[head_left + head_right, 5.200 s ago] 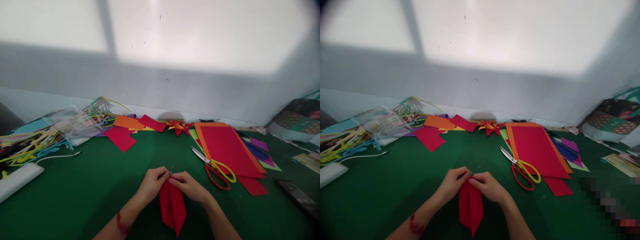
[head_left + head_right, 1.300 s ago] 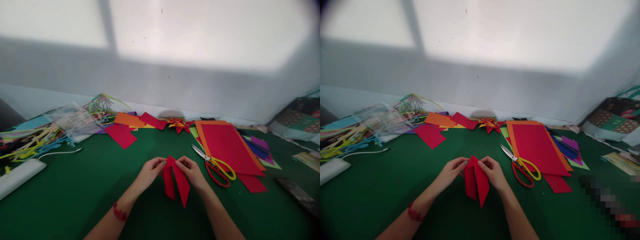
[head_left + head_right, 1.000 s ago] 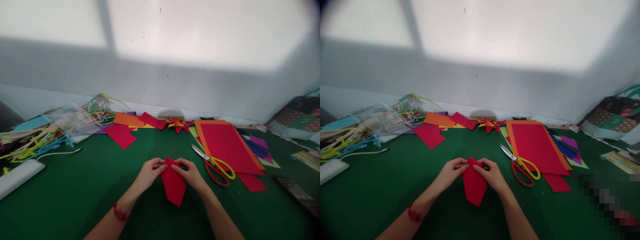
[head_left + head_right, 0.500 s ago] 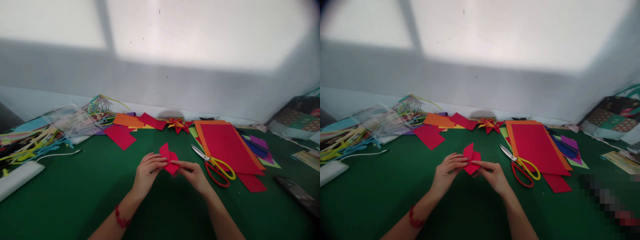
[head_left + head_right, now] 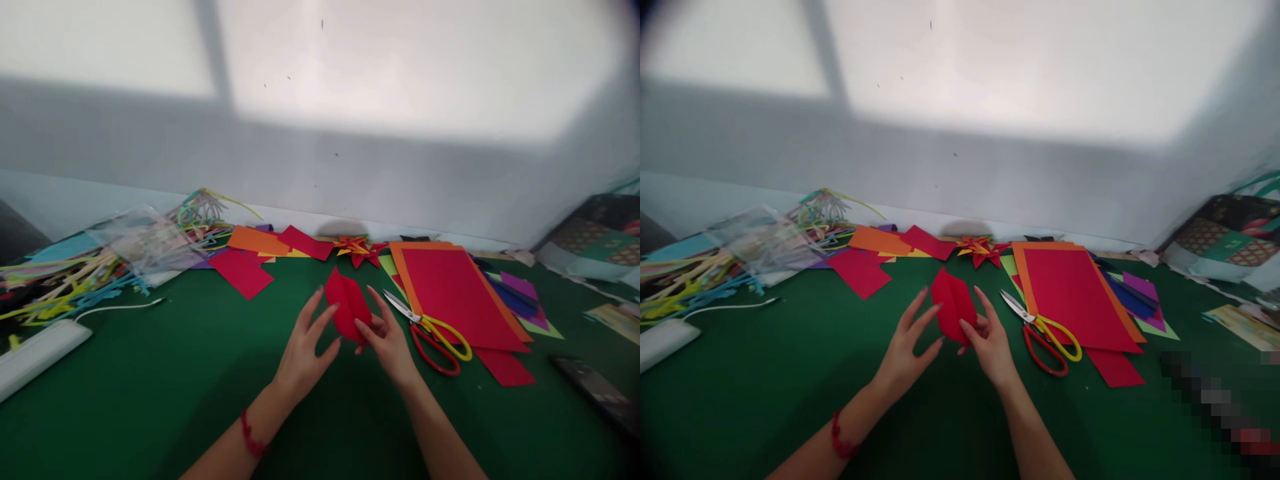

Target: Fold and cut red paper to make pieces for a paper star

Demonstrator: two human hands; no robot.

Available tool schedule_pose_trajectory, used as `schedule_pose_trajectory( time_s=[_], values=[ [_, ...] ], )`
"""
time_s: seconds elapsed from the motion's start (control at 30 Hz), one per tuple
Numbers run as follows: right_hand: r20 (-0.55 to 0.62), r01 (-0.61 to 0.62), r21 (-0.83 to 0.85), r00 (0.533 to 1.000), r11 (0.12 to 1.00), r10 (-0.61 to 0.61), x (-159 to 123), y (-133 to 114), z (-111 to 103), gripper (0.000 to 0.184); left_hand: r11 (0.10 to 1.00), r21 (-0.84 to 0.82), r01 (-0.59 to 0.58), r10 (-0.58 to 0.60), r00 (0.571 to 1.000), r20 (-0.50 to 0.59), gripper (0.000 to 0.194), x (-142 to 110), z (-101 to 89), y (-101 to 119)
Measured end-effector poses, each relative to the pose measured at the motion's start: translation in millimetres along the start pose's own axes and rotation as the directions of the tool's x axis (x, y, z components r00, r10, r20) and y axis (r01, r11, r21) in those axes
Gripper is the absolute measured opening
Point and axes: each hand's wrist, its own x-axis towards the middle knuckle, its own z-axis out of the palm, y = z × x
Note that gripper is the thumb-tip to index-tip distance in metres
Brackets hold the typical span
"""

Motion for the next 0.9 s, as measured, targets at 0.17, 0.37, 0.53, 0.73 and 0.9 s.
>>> schedule_pose_trajectory(
  time_s=[0.17,0.37,0.53,0.73,0.9],
  values=[
    [0.003,0.009,0.007,1.000,1.000,-0.009,-1,0,1,0.073,0.846,-0.408,0.343,-0.405,0.911,-0.073,0.048,3,6.4,-6],
    [0.128,-0.054,0.043,0.991,0.998,0.048,-4,7,10,0.073,0.571,-0.595,0.566,-0.462,0.820,0.337,0.031,5,9.1,-13],
    [0.125,-0.104,0.105,0.988,0.989,0.091,-3,16,15,0.075,0.596,-0.587,0.548,-0.496,0.826,0.267,0.027,5,5.7,-13],
    [0.140,-0.172,0.088,0.977,0.981,0.158,-5,27,18,0.053,0.674,-0.516,0.528,-0.539,0.830,0.144,0.020,4,8.5,-16],
    [0.144,-0.181,0.026,0.974,0.983,0.175,-6,27,17,0.031,0.682,-0.502,0.532,-0.547,0.827,0.133,0.023,3,11.9,-16]
  ],
)
